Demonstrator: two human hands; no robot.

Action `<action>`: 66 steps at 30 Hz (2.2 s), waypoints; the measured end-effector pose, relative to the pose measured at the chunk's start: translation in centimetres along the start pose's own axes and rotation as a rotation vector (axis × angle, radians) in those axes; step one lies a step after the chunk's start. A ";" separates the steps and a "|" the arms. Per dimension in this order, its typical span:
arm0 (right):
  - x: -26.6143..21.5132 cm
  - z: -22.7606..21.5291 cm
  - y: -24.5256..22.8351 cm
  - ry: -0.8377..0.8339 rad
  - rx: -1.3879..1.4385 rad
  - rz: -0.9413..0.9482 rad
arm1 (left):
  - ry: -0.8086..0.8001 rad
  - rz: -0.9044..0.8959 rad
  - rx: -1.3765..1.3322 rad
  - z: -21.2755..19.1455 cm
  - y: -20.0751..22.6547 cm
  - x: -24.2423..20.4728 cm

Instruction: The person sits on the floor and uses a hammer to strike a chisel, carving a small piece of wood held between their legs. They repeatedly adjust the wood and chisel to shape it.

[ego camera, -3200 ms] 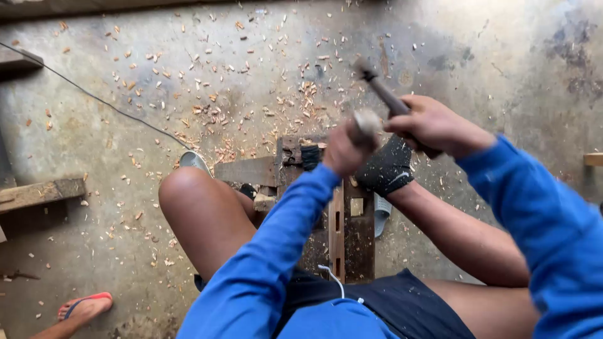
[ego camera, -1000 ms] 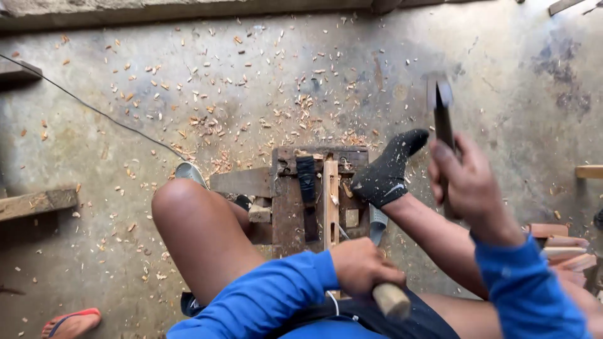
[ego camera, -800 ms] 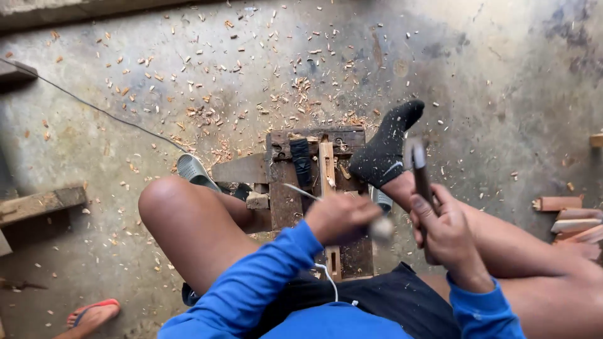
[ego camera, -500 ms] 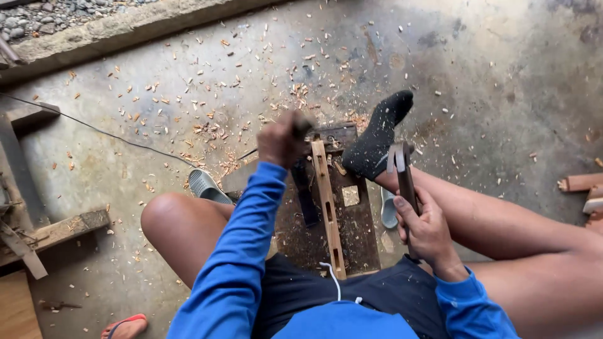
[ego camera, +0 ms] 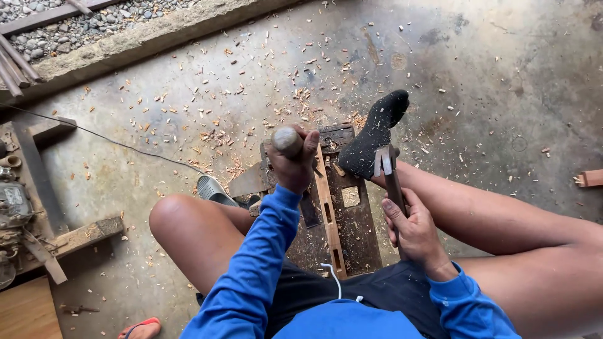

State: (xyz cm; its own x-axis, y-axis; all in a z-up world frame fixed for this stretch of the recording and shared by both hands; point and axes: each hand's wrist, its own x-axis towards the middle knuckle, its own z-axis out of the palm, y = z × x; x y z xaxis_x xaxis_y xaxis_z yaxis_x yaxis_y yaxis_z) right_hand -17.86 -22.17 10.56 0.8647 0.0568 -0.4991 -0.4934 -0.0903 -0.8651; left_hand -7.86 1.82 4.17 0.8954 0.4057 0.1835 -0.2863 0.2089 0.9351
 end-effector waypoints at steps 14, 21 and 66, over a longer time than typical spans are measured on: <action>-3.7 1.4 -11.5 -0.048 -0.089 -0.535 | -0.212 0.009 0.165 1.4 0.0 -0.4; -2.0 2.8 -14.1 -0.137 -0.935 -0.811 | -0.255 0.196 0.287 1.1 -0.6 -1.6; -3.5 0.2 1.2 0.066 0.244 -0.299 | -0.043 0.098 0.158 -1.8 1.4 -1.8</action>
State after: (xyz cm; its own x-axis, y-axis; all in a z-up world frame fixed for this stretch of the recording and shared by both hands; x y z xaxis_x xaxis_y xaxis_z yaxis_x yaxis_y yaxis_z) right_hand -21.52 -22.28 11.28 0.9741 -0.0196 -0.2253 -0.2194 0.1597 -0.9625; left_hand -10.49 3.00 4.55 0.8803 0.3785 0.2859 -0.3192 0.0268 0.9473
